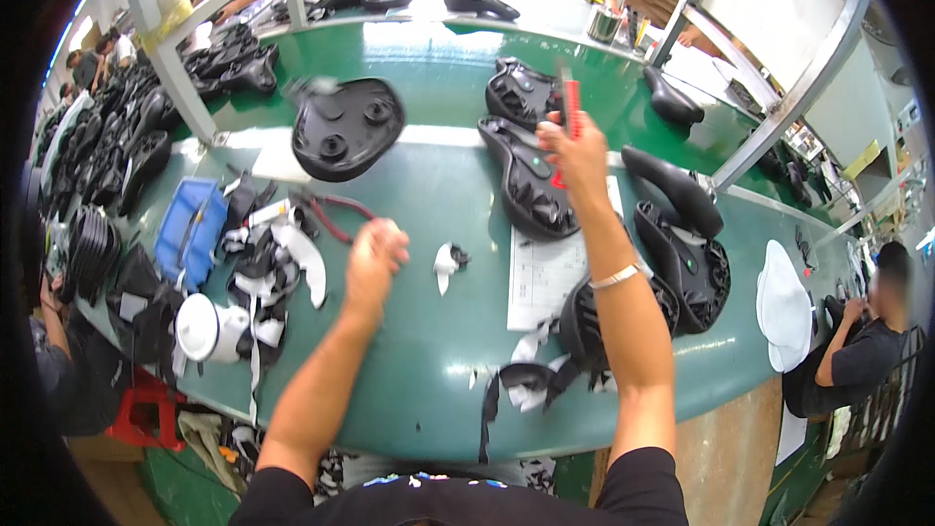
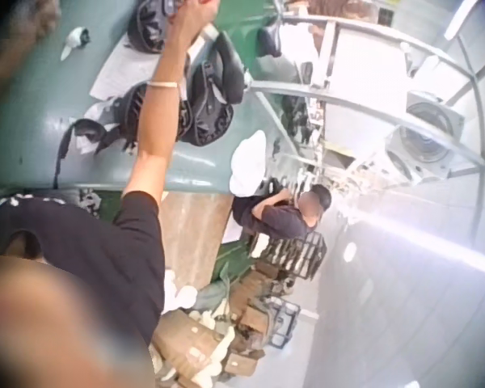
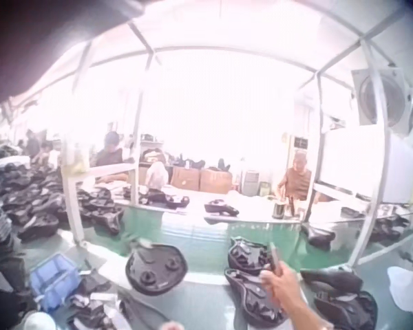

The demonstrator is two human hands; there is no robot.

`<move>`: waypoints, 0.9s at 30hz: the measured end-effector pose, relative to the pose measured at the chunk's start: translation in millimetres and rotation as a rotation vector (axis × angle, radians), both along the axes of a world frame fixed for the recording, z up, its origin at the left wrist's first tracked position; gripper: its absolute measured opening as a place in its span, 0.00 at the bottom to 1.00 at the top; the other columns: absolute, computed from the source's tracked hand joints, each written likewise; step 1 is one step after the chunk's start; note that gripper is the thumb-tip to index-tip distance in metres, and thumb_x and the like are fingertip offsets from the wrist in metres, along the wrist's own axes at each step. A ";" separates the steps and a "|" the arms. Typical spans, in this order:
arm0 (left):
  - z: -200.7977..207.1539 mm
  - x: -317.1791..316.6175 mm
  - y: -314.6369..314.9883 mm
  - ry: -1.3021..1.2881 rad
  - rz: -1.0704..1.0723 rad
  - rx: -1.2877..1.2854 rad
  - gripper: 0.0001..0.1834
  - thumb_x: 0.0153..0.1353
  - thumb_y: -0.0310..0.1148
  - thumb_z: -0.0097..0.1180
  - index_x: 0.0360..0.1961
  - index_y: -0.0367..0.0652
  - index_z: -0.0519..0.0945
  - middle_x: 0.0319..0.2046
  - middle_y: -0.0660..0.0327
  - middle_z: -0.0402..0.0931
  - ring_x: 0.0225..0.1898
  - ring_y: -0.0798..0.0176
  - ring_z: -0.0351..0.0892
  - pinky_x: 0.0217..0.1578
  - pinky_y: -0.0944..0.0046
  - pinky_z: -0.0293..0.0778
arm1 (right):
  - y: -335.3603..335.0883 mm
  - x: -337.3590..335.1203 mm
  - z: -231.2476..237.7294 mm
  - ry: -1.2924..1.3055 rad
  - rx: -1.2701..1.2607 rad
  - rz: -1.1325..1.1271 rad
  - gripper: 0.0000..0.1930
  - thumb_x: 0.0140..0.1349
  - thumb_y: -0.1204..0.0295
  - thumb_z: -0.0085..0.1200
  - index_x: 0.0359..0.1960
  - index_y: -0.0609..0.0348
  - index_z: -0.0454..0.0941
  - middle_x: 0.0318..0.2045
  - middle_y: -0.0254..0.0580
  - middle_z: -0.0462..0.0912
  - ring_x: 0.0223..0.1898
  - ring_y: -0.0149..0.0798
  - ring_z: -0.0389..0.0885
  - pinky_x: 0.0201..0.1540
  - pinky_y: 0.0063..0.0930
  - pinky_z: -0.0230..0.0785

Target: The recorder is assembling or finishing bicycle seats by trimming excess material with a knife and using pliers.

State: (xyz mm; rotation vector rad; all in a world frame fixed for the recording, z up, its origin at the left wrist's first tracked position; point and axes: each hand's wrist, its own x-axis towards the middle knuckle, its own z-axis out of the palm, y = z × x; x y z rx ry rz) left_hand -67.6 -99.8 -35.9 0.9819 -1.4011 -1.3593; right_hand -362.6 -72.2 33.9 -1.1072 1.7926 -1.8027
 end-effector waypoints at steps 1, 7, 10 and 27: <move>-10.5 -7.1 4.0 -0.210 -0.005 -0.111 0.17 0.66 0.43 0.56 0.44 0.40 0.78 0.33 0.59 0.82 0.33 0.65 0.80 0.39 0.61 0.72 | -31.4 -8.3 -8.2 0.110 0.056 -0.044 0.16 0.55 0.66 0.64 0.42 0.61 0.77 0.33 0.39 0.84 0.30 0.28 0.82 0.31 0.21 0.73; -54.6 -8.4 3.4 -0.309 -0.051 -0.316 0.10 0.60 0.37 0.60 0.30 0.41 0.82 0.25 0.59 0.80 0.25 0.58 0.78 0.27 0.61 0.70 | -189.7 -44.6 -58.8 0.747 0.520 -0.304 0.15 0.55 0.68 0.55 0.45 0.57 0.77 0.39 0.59 0.83 0.47 0.55 0.81 0.52 0.46 0.72; -43.5 -7.5 -0.8 -0.420 -0.082 -0.346 0.12 0.61 0.38 0.60 0.31 0.39 0.82 0.26 0.58 0.80 0.26 0.58 0.78 0.29 0.62 0.72 | -223.1 -47.3 -67.9 0.599 0.509 -0.417 0.12 0.52 0.72 0.57 0.39 0.62 0.77 0.31 0.53 0.82 0.34 0.51 0.84 0.41 0.42 0.77; -30.4 23.3 8.3 0.809 -0.090 0.458 0.32 0.64 0.65 0.48 0.52 0.47 0.71 0.44 0.62 0.75 0.48 0.67 0.76 0.48 0.64 0.72 | 97.5 166.0 8.3 0.252 0.220 0.461 0.11 0.55 0.78 0.57 0.41 0.62 0.76 0.28 0.30 0.75 0.26 0.21 0.72 0.29 0.18 0.66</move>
